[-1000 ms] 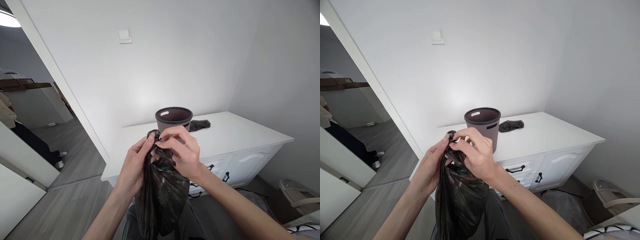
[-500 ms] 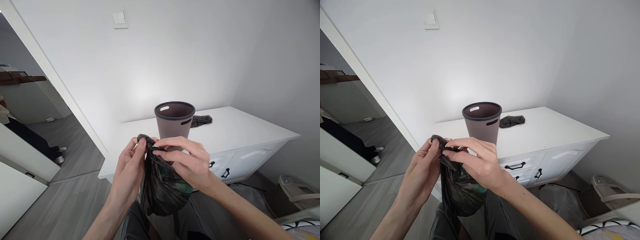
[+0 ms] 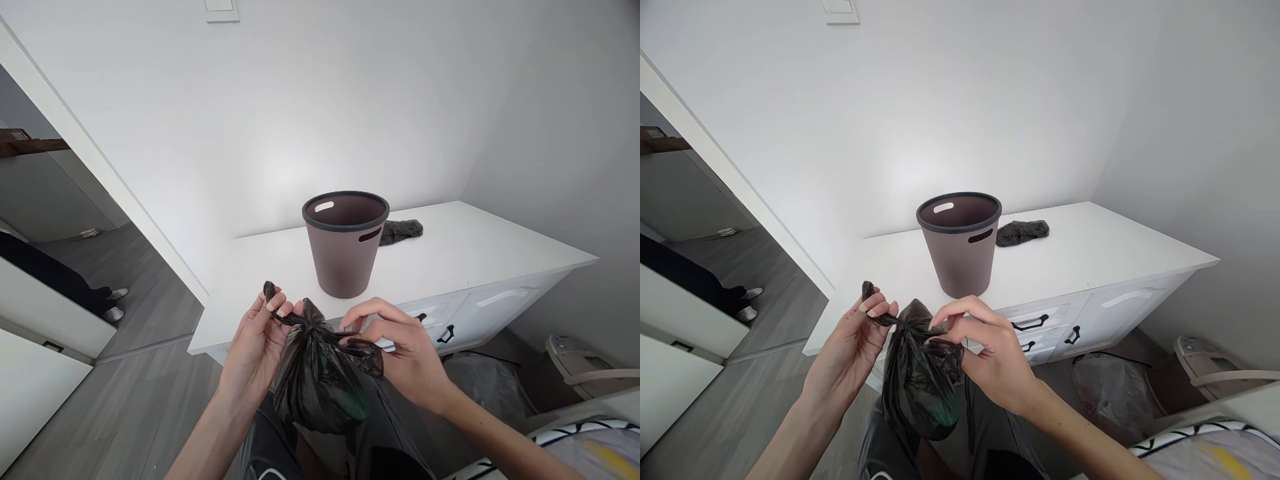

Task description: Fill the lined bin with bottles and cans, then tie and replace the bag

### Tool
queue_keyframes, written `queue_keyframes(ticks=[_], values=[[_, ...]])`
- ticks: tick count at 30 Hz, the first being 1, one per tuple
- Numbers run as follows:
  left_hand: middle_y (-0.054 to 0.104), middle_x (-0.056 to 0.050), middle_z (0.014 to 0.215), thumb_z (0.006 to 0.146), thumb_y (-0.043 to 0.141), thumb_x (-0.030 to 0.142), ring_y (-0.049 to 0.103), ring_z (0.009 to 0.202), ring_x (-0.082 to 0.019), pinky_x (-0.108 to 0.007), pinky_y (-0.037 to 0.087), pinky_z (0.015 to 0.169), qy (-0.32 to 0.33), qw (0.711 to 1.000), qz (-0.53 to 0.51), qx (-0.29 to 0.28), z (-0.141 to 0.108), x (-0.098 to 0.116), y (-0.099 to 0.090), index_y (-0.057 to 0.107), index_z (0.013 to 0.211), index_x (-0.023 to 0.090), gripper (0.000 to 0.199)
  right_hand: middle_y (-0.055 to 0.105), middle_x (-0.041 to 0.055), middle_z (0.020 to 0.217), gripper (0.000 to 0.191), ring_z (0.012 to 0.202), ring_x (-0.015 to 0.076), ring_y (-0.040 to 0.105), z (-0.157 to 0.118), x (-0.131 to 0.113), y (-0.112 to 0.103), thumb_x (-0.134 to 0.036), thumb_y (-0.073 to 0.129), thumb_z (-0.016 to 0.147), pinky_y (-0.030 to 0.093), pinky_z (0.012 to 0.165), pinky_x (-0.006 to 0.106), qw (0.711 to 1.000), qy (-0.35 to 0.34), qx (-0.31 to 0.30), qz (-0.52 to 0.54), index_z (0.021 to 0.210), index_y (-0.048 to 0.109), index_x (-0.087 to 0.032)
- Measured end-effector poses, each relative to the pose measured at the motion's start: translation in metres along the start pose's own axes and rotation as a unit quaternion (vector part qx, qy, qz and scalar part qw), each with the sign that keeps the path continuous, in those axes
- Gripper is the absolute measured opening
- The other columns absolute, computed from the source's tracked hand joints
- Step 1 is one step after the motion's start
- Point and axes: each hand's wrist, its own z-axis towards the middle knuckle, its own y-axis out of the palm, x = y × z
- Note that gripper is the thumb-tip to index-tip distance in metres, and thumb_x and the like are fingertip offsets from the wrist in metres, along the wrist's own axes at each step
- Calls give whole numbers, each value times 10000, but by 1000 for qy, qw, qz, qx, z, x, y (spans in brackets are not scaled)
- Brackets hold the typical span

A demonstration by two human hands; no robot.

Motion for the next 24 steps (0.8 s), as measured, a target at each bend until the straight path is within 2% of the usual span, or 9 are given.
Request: queue_keyframes(ticks=[6,9,11,13,15,16,19,21,24], values=[[452,27,734,980,416,-29,483,581,-38,-206,558,624,33,998,-39,28,12,-6,-21,588,894,93,228,702,21,985,258,871,136,674,-31,22,-4,1,604,867,542,729,250,997,68,-18,10,738,618,-221],[453,22,737,1017,383,18,478,575,-42,-212,542,599,39,998,-50,26,15,-10,-26,587,936,79,228,729,50,1074,227,887,157,700,-38,26,-5,-94,644,900,561,786,293,991,125,-27,40,709,618,-213],[451,23,740,1028,378,41,472,572,-43,-216,537,595,34,998,-56,11,15,-11,-26,585,956,80,222,743,72,1113,248,770,152,717,-37,22,-6,-214,690,914,579,755,317,974,200,-38,102,690,584,-203],[442,29,742,1020,400,35,468,577,-44,-224,542,613,26,998,-60,-7,12,-11,-22,583,971,86,196,770,57,896,277,506,120,649,-32,15,-6,-354,689,932,555,569,290,939,287,-55,179,737,559,-208],[423,38,736,1000,429,15,460,582,-44,-240,548,639,13,998,-61,-20,7,-8,-17,577,962,95,173,667,-25,550,286,299,97,486,-25,8,-8,-462,630,964,409,372,226,904,349,-72,237,842,561,-213],[410,43,730,990,442,7,448,577,-41,-238,541,633,5,998,-61,-26,3,-6,-14,571,942,100,167,587,-61,437,299,255,93,425,-21,5,-9,-495,599,978,336,327,203,893,364,-81,252,895,568,-209],[371,52,716,981,482,24,375,546,-27,-192,458,534,-27,997,-55,-47,-9,1,-7,538,851,116,169,507,-92,353,327,227,72,330,-12,-2,-13,-521,569,992,240,299,173,884,373,-104,262,927,569,-200],[350,57,713,990,520,76,324,534,-22,-178,407,496,-45,997,-39,-52,-18,5,-7,522,811,122,184,546,-86,392,328,230,63,327,-10,-4,-17,-510,599,979,236,301,174,887,364,-107,263,858,518,-215],[323,63,705,988,575,136,281,537,-25,-184,395,511,-58,997,-2,-43,-27,7,-13,499,774,132,227,688,-31,576,388,250,62,398,-12,-5,-20,-496,644,955,242,300,187,892,350,-104,268,790,409,-235]])
